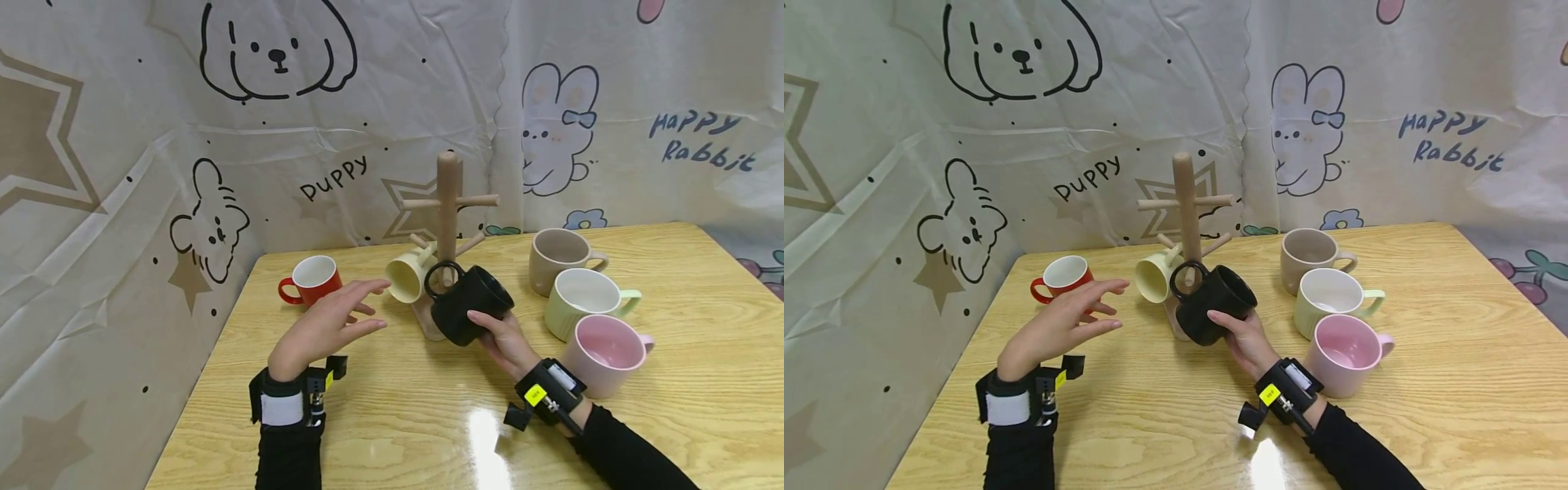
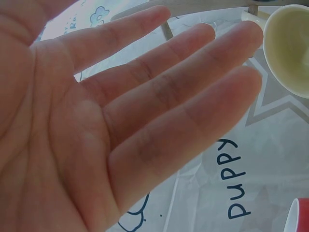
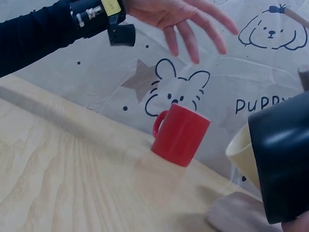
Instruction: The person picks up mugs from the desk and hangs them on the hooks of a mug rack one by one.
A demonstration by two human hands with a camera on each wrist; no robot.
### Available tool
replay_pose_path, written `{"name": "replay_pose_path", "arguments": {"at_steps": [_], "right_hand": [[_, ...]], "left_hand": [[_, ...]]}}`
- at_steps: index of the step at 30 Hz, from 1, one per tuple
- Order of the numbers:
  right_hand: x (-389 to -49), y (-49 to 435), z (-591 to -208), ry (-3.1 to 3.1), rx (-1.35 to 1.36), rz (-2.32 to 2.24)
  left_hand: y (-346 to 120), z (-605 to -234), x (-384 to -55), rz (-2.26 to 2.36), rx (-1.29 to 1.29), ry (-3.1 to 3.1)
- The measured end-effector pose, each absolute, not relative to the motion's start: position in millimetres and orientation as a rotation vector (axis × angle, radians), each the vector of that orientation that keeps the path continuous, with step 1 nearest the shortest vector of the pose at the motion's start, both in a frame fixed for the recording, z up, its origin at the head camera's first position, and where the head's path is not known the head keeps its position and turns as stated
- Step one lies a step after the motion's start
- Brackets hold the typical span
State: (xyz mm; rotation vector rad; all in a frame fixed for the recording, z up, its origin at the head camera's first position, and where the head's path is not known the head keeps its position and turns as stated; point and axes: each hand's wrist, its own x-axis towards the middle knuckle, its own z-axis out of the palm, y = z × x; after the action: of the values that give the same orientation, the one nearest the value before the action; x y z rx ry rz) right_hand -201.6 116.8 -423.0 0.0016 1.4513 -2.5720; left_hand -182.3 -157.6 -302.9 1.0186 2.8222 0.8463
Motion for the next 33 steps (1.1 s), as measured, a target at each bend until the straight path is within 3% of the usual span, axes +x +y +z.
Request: {"name": "replay_pose_path", "arguments": {"at_steps": [33], "right_hand": [[-202,106,-448,1.325,0.071,-2.597]], "left_hand": [[-154,-304,-182,0.799,1.035,2.818]]}}
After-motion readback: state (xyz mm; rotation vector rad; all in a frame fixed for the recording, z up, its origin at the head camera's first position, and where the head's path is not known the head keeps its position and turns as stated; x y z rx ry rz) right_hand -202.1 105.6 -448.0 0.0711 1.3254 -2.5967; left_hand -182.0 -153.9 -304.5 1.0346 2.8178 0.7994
